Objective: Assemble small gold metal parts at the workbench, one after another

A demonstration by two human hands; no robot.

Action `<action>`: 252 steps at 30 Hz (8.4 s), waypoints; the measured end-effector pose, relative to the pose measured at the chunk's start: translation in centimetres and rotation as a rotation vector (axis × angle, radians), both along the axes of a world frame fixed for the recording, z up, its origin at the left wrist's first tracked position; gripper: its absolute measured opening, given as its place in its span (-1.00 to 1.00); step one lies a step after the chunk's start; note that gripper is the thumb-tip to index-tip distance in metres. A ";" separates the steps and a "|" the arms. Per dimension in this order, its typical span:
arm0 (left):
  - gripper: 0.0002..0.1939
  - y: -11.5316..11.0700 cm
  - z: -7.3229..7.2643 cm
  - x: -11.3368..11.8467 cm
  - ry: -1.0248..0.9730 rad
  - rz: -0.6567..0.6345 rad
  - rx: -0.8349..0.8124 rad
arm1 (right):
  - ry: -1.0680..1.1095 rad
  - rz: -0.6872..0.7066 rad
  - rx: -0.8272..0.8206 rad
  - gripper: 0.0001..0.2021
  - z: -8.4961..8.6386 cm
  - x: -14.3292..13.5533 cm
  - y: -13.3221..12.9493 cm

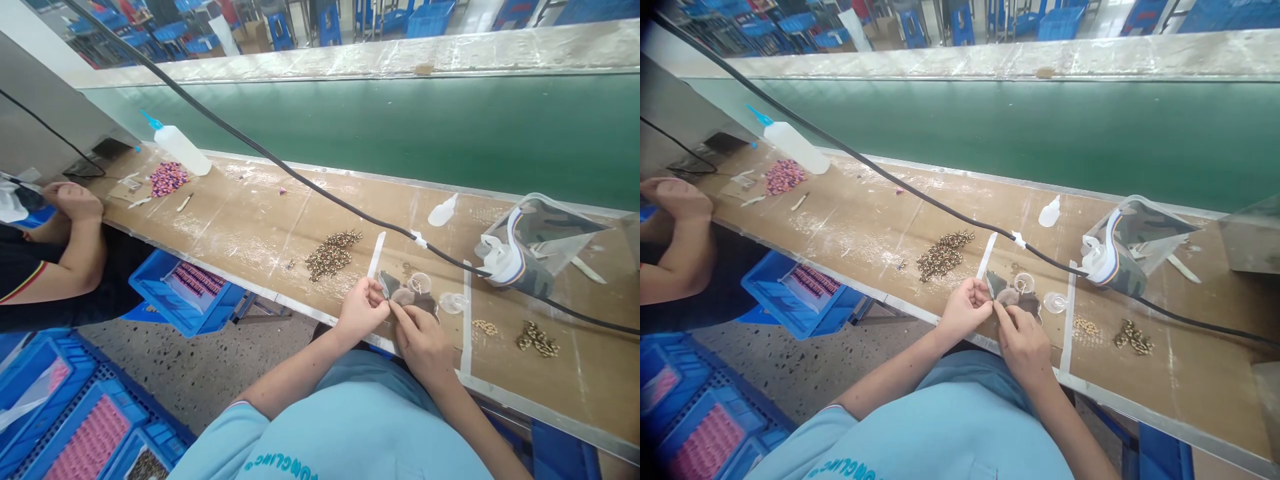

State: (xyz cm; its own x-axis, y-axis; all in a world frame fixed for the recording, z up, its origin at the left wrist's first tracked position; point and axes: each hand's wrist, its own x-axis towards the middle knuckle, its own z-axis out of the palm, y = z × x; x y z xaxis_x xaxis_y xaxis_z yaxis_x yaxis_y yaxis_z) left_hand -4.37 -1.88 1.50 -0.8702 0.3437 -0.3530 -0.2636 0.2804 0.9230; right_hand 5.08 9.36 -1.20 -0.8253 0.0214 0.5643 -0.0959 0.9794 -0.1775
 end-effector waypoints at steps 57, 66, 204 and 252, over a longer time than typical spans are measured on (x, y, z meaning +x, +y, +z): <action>-0.79 -1.7 -0.3 0.8 -0.203 0.120 0.426 | -0.004 -0.042 -0.153 -0.73 -0.1 0.3 0.2; -0.77 -1.9 -1.4 1.2 -0.034 0.072 0.491 | 0.017 -0.016 -0.189 -0.76 0.2 0.0 0.3; -0.79 -2.3 -1.6 3.0 0.068 -0.176 0.360 | -0.001 0.085 -0.696 -0.91 1.7 0.9 -0.1; -0.70 -2.7 -1.9 2.5 0.153 -0.275 0.078 | 0.159 -0.950 -1.369 -0.55 -1.0 21.8 12.0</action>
